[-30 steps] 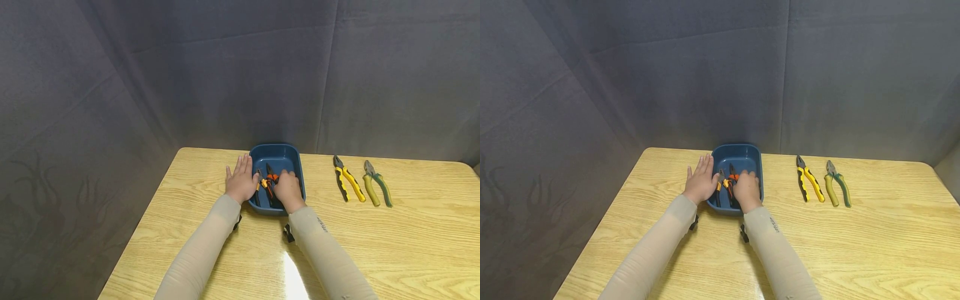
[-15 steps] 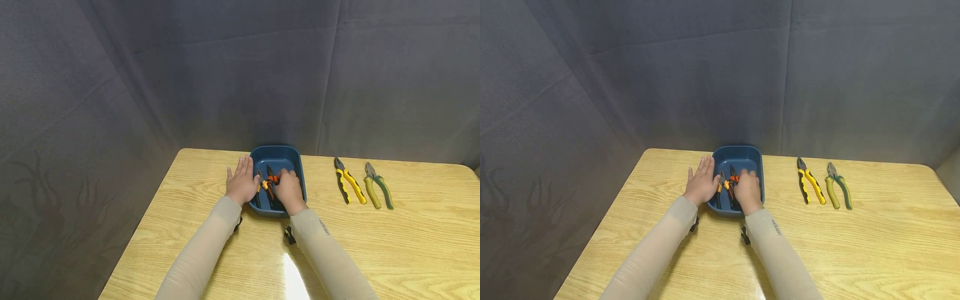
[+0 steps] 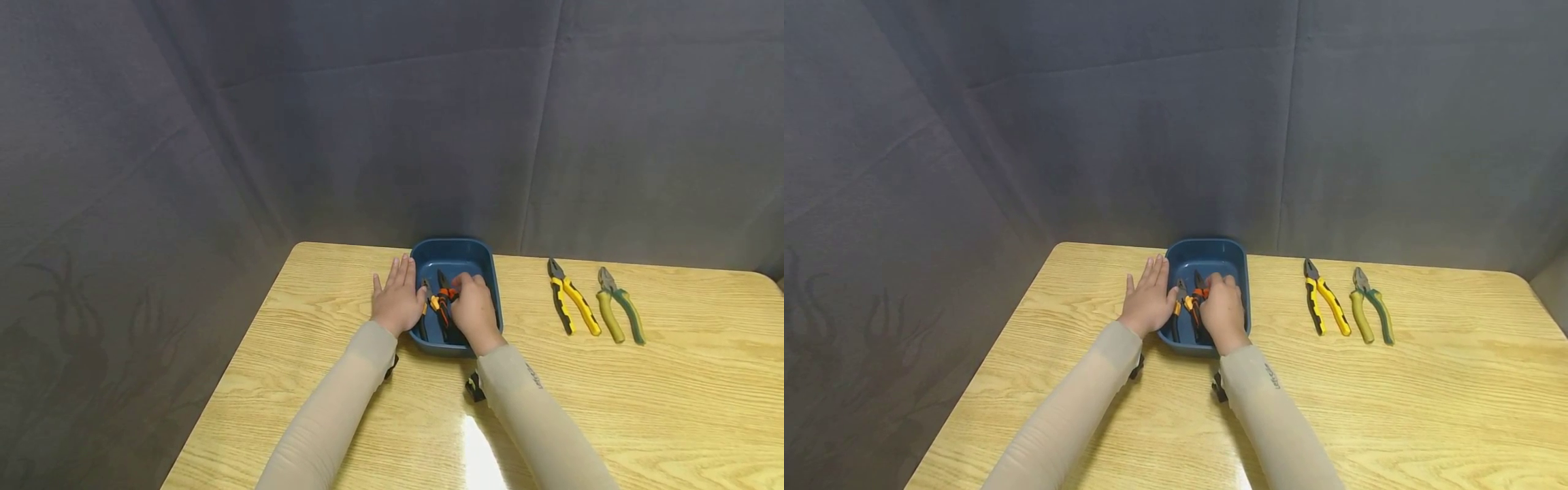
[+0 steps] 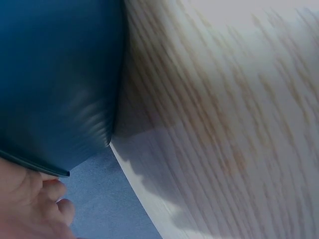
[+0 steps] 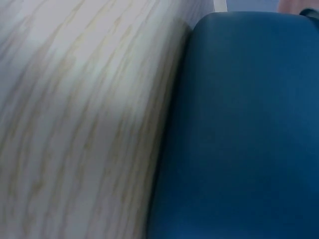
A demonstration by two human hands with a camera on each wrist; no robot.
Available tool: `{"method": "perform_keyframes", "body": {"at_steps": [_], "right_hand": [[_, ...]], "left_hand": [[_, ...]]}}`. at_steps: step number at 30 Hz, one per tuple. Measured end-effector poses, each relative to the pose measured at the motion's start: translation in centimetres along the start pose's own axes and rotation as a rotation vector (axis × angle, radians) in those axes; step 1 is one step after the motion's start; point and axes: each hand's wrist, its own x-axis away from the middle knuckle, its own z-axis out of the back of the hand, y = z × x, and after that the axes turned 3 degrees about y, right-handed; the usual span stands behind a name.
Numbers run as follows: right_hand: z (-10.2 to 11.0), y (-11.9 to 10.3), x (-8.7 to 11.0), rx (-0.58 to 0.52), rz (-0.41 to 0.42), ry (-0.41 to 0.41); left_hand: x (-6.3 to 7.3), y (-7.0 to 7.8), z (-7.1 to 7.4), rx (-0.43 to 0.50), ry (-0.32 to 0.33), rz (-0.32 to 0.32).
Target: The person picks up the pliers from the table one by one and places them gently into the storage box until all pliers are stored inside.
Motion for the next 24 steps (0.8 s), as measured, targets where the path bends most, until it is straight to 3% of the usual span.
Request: {"method": "perform_keyframes", "body": {"at_steps": [6, 24], "right_hand": [[0.03, 0.01, 0.11, -0.05, 0.012, 0.029], [0.37, -0.19, 0.43, -0.241, 0.039, 0.152]], "left_hand": [[-0.38, -0.12, -0.59, -0.026, 0.002, 0.008], [-0.18, -0.09, -0.33, -0.027, 0.01, 0.008]]}}
